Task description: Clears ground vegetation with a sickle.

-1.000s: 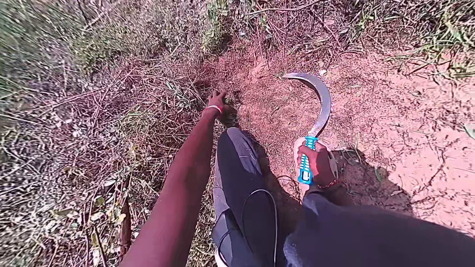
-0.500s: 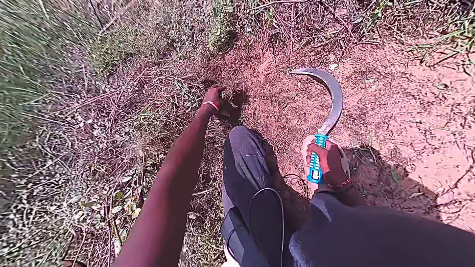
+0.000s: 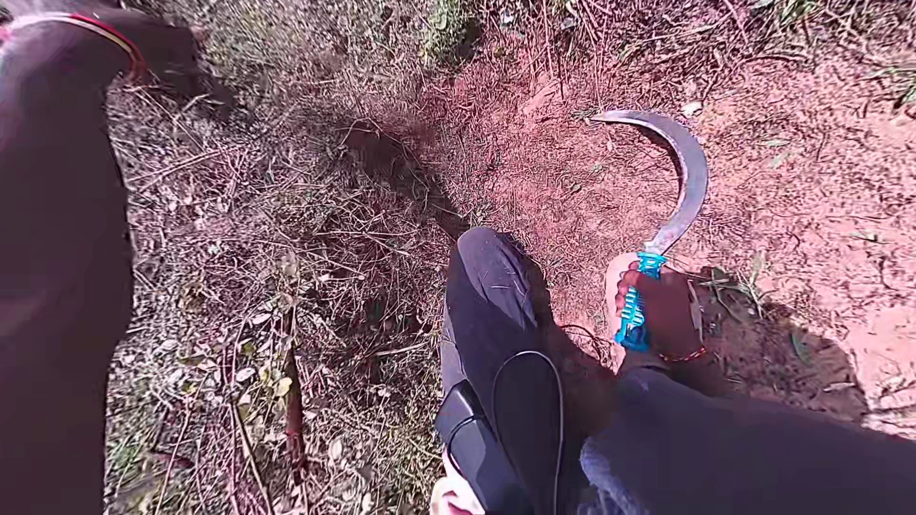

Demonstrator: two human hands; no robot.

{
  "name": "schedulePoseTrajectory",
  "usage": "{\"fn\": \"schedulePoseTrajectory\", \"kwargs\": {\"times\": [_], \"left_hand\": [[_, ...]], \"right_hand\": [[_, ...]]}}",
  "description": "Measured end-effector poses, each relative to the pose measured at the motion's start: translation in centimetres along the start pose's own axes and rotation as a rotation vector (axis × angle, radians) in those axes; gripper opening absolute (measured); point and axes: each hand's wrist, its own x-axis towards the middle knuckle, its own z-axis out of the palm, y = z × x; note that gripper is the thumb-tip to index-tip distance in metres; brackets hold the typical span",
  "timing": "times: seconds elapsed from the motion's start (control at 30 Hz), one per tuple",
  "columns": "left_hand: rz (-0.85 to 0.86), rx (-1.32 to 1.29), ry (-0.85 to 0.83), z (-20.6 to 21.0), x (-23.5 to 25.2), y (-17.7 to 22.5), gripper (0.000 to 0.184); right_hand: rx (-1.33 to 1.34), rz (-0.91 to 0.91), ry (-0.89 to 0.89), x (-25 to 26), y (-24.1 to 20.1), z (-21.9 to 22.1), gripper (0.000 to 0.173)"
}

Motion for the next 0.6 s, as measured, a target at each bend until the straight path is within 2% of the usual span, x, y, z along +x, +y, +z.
{"fn": "schedulePoseTrajectory", "kwargs": {"times": [0.03, 0.1, 0.13, 0.17, 0.23, 0.27, 0.33, 0.4, 0.47, 0.6], "left_hand": [[0.036, -0.011, 0.050, 0.9, -0.2, 0.1, 0.053], [0.253, -0.096, 0.212, 4.4, 0.9, 0.9, 0.064], [0.366, -0.124, 0.192, 6.5, 0.5, 2.6, 0.066], [0.505, -0.144, 0.096, 8.8, -0.5, 4.8, 0.063], [0.782, -0.167, -0.221, 14.9, -2.3, 9.5, 0.054], [0.843, -0.171, -0.367, 18.2, -3.0, 11.7, 0.054], [0.810, -0.228, -0.516, 24.4, -4.8, 14.7, 0.066], [0.704, -0.249, -0.535, 28.6, -7.0, 14.9, 0.083], [0.674, -0.212, -0.549, 29.1, -9.1, 14.4, 0.088], [0.763, -0.066, -0.570, 29.5, -11.2, 12.3, 0.077]], "right_hand": [[-0.013, 0.007, 0.015, -0.1, -0.1, 0.1, 0.003], [-0.014, -0.001, 0.022, -0.1, -0.1, 0.2, 0.004], [0.000, -0.008, 0.014, -0.1, -0.2, 0.3, 0.005], [0.017, -0.014, 0.007, -0.1, -0.2, 0.3, 0.006], [0.028, -0.009, 0.007, -0.1, -0.2, 0.2, 0.007], [0.028, -0.003, 0.012, -0.1, -0.2, 0.1, 0.007], [0.031, 0.001, 0.010, 0.0, -0.4, 0.0, 0.006], [0.042, 0.010, -0.001, -0.1, -0.2, 0.1, 0.006], [0.030, 0.006, 0.018, -0.1, -0.3, 0.2, 0.006], [-0.021, 0.013, 0.045, -0.2, -0.5, 0.6, 0.006]]}}
